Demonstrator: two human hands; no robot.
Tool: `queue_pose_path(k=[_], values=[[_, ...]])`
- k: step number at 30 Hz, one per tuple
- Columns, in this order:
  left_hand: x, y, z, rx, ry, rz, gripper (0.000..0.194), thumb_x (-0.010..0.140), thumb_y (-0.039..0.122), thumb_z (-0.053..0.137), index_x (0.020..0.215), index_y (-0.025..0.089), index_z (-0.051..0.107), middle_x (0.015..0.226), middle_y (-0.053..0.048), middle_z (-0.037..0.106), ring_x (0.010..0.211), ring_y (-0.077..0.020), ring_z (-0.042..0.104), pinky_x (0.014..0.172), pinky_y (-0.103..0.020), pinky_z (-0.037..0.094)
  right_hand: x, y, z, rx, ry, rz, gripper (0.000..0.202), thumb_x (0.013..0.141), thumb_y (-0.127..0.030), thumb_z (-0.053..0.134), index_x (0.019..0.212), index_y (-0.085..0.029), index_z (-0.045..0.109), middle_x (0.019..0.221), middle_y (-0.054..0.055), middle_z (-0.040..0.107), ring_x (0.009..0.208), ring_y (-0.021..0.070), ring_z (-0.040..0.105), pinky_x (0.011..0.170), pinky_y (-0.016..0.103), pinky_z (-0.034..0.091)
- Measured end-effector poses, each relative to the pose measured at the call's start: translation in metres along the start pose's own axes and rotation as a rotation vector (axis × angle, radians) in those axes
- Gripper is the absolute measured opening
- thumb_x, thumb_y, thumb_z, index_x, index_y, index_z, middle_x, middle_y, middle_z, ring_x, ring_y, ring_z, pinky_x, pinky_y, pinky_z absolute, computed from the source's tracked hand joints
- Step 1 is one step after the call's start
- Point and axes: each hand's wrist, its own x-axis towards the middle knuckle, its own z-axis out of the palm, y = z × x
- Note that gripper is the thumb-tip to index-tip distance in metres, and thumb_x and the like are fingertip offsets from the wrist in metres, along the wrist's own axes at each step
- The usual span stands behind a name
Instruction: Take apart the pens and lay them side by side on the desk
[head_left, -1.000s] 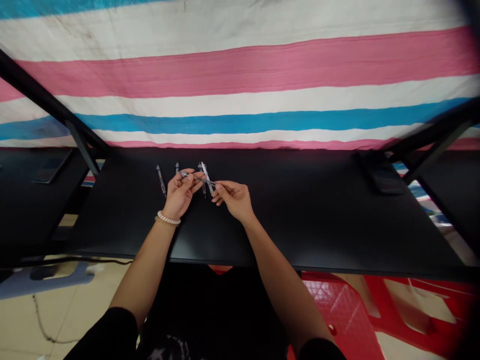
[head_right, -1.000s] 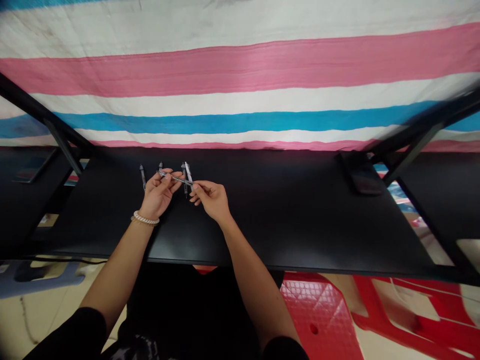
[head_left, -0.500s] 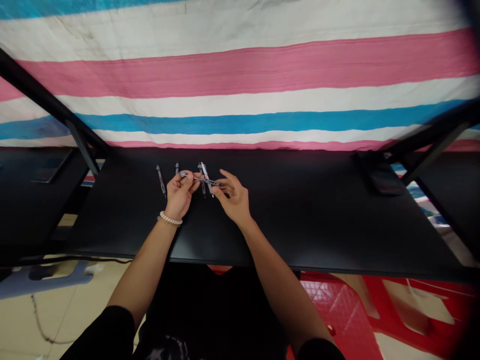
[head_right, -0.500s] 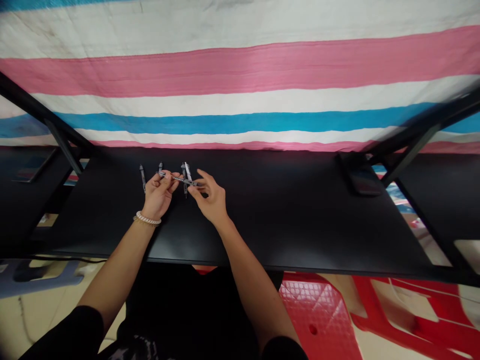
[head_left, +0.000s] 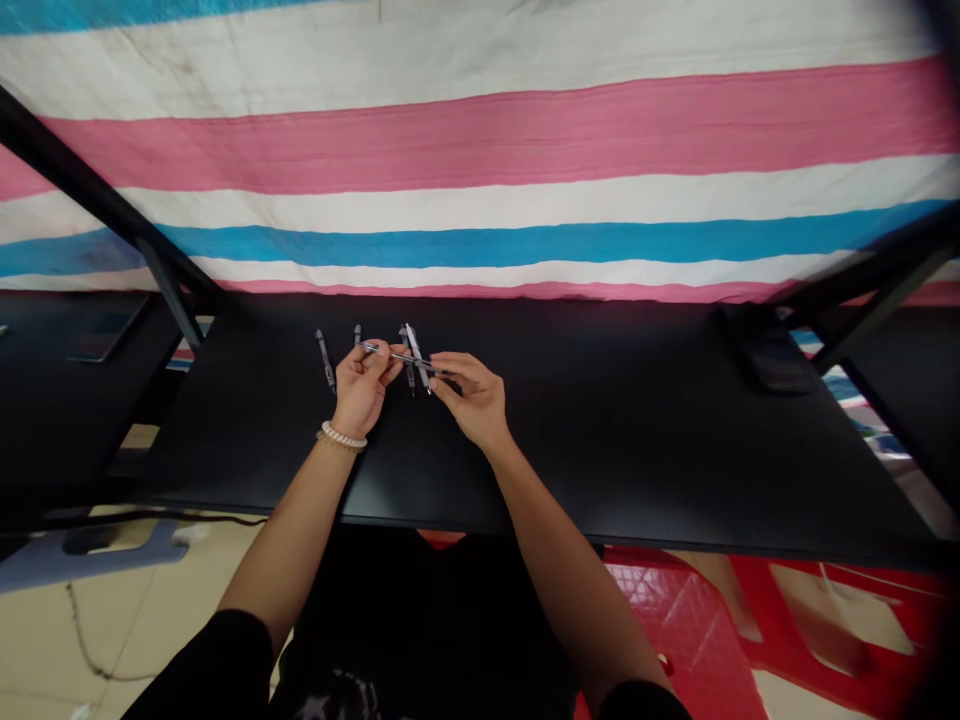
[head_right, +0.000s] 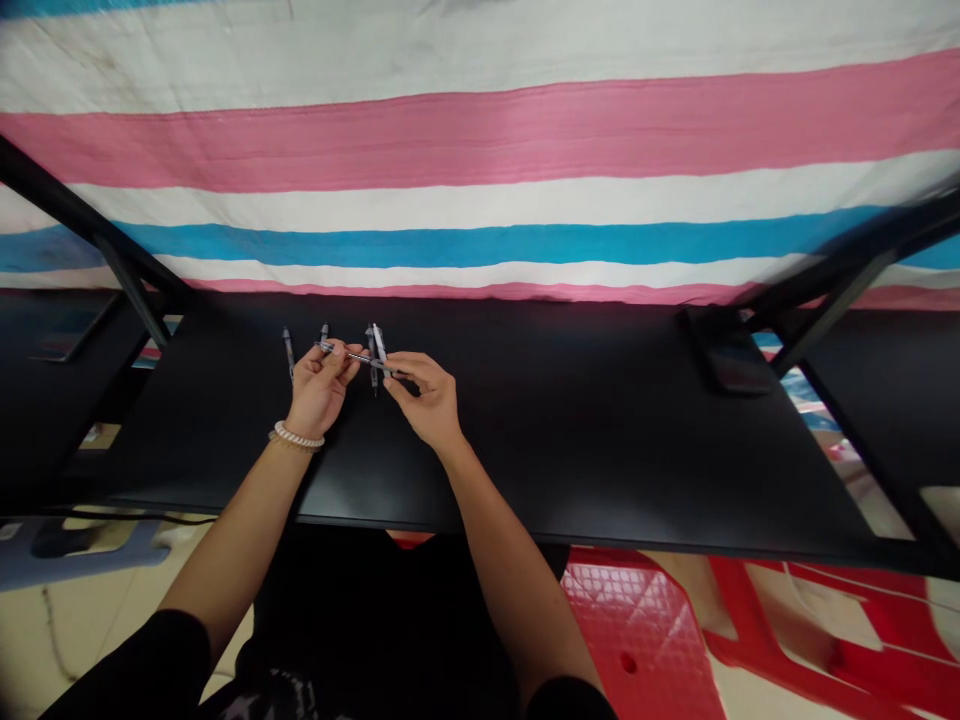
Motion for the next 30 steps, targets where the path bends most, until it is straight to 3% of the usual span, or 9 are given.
queue_pose_path(k=[3,5,7,10,12,14,18,23,30], values=[[0.0,0.001,0.0,0.004,-0.011,0.0,0.034,0.072,0.038,0.089,0.089,0.018,0.068,0.093,-0.005,0.079,0.088,-0.0146,0.076,0.08,-0.023,0.059,-0.001,0.001,0.001,0.012,0.011,0.093,0.034,0.087,-0.051,0.074,0.107,-0.024,0.078,0.093,0.006,0.077,0.079,0.0194,0.075,0.075,0.038,0.066],[-0.001,0.001,0.001,0.0,-0.013,0.0,0.034,0.071,0.038,0.09,0.089,0.018,0.068,0.092,-0.004,0.079,0.087,-0.0142,0.076,0.078,-0.022,0.059,-0.002,0.002,0.0,-0.015,0.011,0.103,0.032,0.088,-0.05,0.073,0.103,-0.022,0.079,0.085,0.005,0.075,0.071,0.0178,0.073,0.069,0.036,0.066],[-0.001,0.002,0.001,-0.009,-0.008,-0.004,0.035,0.071,0.038,0.09,0.088,0.018,0.068,0.092,-0.004,0.079,0.086,-0.0135,0.076,0.077,-0.021,0.059,-0.001,0.001,0.0,-0.025,-0.008,0.037,0.029,0.083,-0.049,0.078,0.097,-0.023,0.079,0.096,0.007,0.075,0.082,0.0189,0.074,0.076,0.036,0.065],[-0.002,0.002,0.002,-0.018,-0.006,-0.008,0.034,0.071,0.037,0.091,0.088,0.017,0.068,0.091,-0.004,0.079,0.085,-0.0131,0.076,0.076,-0.02,0.059,-0.001,-0.001,0.0,0.021,-0.052,0.029,0.038,0.081,-0.051,0.08,0.111,-0.027,0.077,0.108,0.007,0.075,0.094,0.0196,0.074,0.084,0.036,0.065],[-0.002,0.001,0.002,-0.011,-0.007,-0.009,0.033,0.071,0.036,0.09,0.088,0.017,0.069,0.09,-0.004,0.079,0.085,-0.0135,0.076,0.075,-0.02,0.059,-0.001,-0.002,0.001,0.046,-0.064,0.111,0.042,0.086,-0.054,0.074,0.116,-0.025,0.075,0.093,0.006,0.077,0.078,0.0174,0.074,0.073,0.034,0.066],[-0.001,0.001,0.002,-0.007,0.006,-0.002,0.033,0.071,0.036,0.091,0.088,0.017,0.07,0.09,-0.005,0.079,0.083,-0.0138,0.077,0.073,-0.02,0.059,-0.001,-0.001,0.001,0.044,-0.039,0.152,0.039,0.087,-0.054,0.072,0.108,-0.022,0.077,0.081,0.005,0.077,0.066,0.016,0.072,0.065,0.033,0.065],[0.004,0.004,-0.003,-0.06,0.127,0.059,0.028,0.073,0.034,0.089,0.086,0.018,0.07,0.089,-0.004,0.079,0.082,-0.0135,0.077,0.072,-0.019,0.059,0.001,-0.004,-0.003,0.029,0.094,0.114,0.03,0.083,-0.047,0.079,0.098,-0.022,0.08,0.082,0.005,0.078,0.064,0.0158,0.072,0.066,0.034,0.064],[0.012,0.01,-0.01,-0.128,0.274,0.062,0.017,0.081,0.03,0.083,0.081,0.018,0.071,0.088,-0.002,0.078,0.08,-0.0097,0.075,0.072,-0.017,0.057,0.005,-0.01,-0.009,0.051,0.172,0.075,0.027,0.083,-0.048,0.077,0.093,-0.023,0.081,0.069,0.002,0.075,0.053,0.0138,0.066,0.051,0.029,0.057],[0.004,0.002,-0.004,-0.11,0.147,-0.016,0.025,0.075,0.032,0.088,0.085,0.018,0.071,0.089,-0.003,0.079,0.083,-0.013,0.077,0.075,-0.02,0.059,0.001,-0.011,-0.002,0.025,0.09,0.135,0.034,0.082,-0.053,0.076,0.094,-0.022,0.081,0.071,0.002,0.075,0.056,0.0144,0.067,0.056,0.031,0.061]])
